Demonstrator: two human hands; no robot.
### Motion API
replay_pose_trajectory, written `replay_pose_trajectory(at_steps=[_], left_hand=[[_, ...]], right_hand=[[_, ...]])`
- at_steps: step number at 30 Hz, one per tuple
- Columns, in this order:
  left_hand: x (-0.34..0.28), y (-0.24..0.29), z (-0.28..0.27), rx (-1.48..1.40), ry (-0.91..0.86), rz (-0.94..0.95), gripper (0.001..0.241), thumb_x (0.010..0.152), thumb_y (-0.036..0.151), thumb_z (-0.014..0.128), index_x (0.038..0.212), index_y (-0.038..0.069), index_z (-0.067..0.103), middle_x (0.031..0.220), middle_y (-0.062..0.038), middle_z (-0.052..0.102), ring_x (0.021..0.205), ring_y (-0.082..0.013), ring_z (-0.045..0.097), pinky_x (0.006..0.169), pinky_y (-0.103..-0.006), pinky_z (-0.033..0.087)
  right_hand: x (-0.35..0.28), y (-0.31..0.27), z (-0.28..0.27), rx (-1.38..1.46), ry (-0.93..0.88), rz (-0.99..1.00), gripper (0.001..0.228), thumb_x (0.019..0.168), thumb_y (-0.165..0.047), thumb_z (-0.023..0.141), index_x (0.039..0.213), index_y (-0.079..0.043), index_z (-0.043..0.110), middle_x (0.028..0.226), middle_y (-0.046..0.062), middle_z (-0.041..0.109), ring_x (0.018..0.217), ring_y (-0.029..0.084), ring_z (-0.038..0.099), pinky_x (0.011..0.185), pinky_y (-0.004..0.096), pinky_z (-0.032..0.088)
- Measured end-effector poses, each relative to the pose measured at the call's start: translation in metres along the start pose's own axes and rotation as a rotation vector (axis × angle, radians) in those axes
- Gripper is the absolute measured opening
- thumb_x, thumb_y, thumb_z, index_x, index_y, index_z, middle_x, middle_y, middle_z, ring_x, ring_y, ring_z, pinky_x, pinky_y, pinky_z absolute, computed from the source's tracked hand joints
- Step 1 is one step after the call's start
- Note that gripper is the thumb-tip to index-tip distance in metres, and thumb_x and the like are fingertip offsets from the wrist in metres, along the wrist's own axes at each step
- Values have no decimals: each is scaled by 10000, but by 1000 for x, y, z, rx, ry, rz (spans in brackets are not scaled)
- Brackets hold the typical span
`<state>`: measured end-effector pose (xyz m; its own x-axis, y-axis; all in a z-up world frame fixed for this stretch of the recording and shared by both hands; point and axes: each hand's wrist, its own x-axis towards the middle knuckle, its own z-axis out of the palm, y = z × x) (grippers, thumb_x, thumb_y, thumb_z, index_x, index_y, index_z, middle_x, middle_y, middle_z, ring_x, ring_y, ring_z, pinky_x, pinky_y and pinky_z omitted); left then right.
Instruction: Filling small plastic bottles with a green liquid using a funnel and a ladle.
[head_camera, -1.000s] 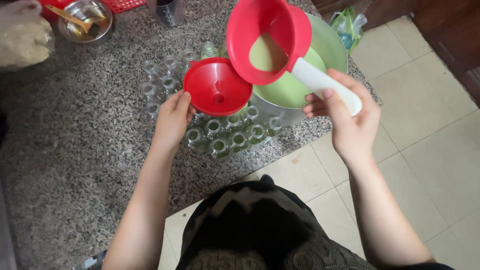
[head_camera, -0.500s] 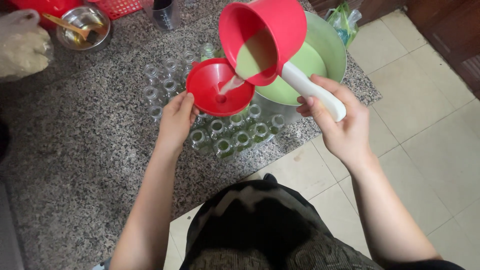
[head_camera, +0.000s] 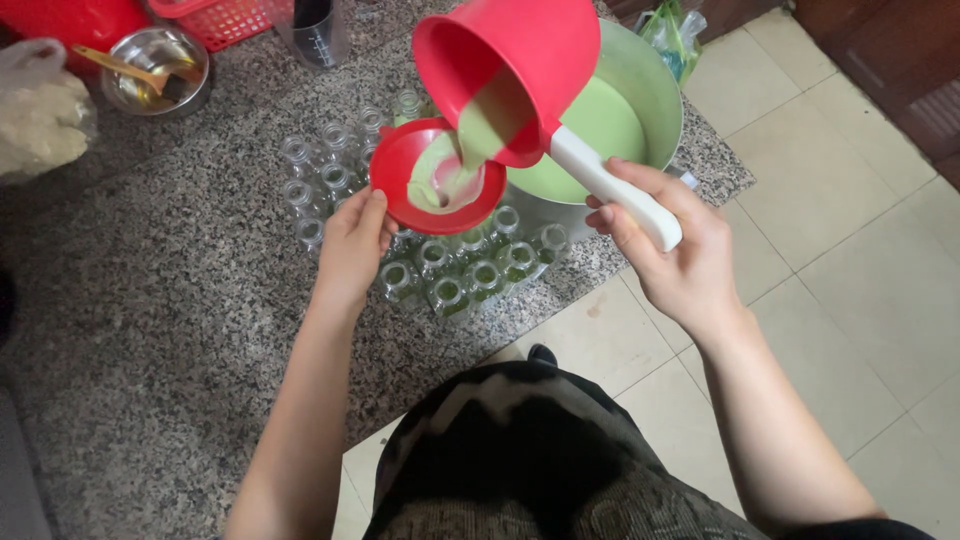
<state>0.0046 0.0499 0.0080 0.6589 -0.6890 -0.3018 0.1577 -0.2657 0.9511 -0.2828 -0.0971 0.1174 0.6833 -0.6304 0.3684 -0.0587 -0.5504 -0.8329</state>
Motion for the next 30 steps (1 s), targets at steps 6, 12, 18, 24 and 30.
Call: replay_pose_trajectory(at_steps=[6, 12, 18, 24, 30], left_hand=[[2, -4, -2, -45, -43, 35, 418, 1076, 214, 493, 1401, 2, 646, 785, 15, 602, 661, -37, 474, 559, -175, 370], [-1, -2, -5, 1, -69, 17, 364, 1086, 235, 499, 1308, 27, 700, 785, 12, 622, 636, -38, 474, 548, -179, 365], [11, -28, -8, 13, -80, 129, 496, 1121, 333, 523, 1406, -65, 599, 795, -91, 691, 589, -73, 529, 536, -218, 477], [12, -36, -6, -10, -55, 146, 507, 1128, 370, 512, 1412, -42, 597, 812, -94, 687, 596, -75, 532, 536, -215, 474], [-9, -27, 5, -41, 54, 114, 473, 1112, 325, 563, 1406, -42, 610, 823, -105, 695, 611, -87, 542, 538, -217, 456]], right_hand=[[-4, -9, 2, -83, 4, -40, 377, 1008, -9, 683, 1363, 68, 580, 1135, 195, 757, 977, 231, 772, 803, 291, 637], [-14, -17, 9, -100, 19, -72, 390, 997, 33, 681, 1371, 72, 577, 1186, 206, 736, 1037, 253, 767, 878, 320, 631], [-19, -16, 32, -88, 167, -108, 356, 908, 38, 803, 1259, -3, 754, 1035, 192, 798, 879, 332, 786, 785, 417, 592], [-24, -10, 39, 57, 246, -15, 375, 977, 6, 726, 1349, 12, 679, 1036, 191, 788, 905, 259, 770, 855, 407, 607], [1, 16, 1, 545, 451, 285, 470, 1072, -100, 569, 1464, 124, 439, 983, 292, 722, 831, 315, 781, 743, 376, 698]])
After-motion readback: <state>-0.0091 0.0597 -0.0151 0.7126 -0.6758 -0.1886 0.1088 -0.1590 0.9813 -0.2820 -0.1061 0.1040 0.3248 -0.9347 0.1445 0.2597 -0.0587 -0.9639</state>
